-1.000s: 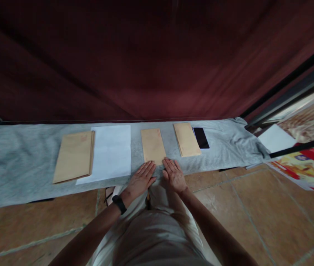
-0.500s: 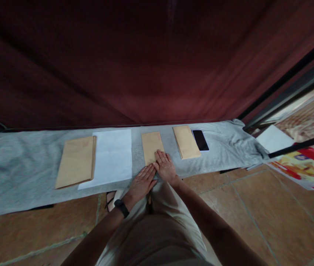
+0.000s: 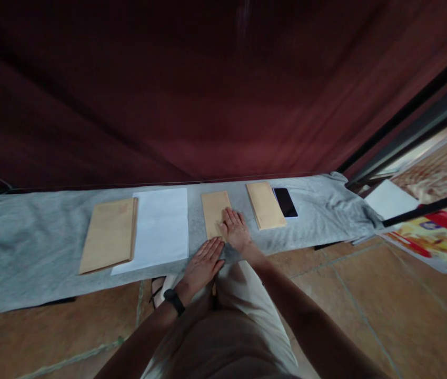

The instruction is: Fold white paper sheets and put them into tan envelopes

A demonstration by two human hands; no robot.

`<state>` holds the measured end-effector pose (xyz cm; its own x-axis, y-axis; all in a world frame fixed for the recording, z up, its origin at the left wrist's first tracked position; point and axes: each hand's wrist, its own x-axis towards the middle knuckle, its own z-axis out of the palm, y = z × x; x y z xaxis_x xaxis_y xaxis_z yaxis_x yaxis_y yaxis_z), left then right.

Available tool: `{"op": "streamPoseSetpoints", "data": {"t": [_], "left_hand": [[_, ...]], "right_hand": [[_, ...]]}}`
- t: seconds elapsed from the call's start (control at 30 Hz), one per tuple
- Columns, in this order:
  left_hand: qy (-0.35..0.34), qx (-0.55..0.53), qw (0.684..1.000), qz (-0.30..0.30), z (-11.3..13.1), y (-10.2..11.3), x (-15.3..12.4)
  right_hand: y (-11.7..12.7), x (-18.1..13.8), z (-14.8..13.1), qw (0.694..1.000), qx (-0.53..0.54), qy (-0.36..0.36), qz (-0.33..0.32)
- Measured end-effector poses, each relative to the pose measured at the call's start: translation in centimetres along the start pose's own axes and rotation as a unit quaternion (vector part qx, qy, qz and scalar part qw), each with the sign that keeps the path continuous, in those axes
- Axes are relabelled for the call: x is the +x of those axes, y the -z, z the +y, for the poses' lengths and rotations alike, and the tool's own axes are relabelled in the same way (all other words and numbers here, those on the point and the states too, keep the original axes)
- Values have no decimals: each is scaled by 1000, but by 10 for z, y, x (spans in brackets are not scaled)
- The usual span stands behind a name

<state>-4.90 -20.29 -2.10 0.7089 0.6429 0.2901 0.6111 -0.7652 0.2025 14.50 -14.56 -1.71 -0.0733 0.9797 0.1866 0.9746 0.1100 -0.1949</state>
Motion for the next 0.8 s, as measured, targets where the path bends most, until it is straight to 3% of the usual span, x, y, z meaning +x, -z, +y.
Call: {"op": "streamPoseSetpoints", "data": {"t": [0.5,0.8], "left_hand": [[4,0,1000,-14,-1,0,-1],[15,-8,1000,-14,4,4,0]], "right_hand": [[-6,46,8,1000,13,-12,-6],[-7,16,7,1000,13,5,22]]}}
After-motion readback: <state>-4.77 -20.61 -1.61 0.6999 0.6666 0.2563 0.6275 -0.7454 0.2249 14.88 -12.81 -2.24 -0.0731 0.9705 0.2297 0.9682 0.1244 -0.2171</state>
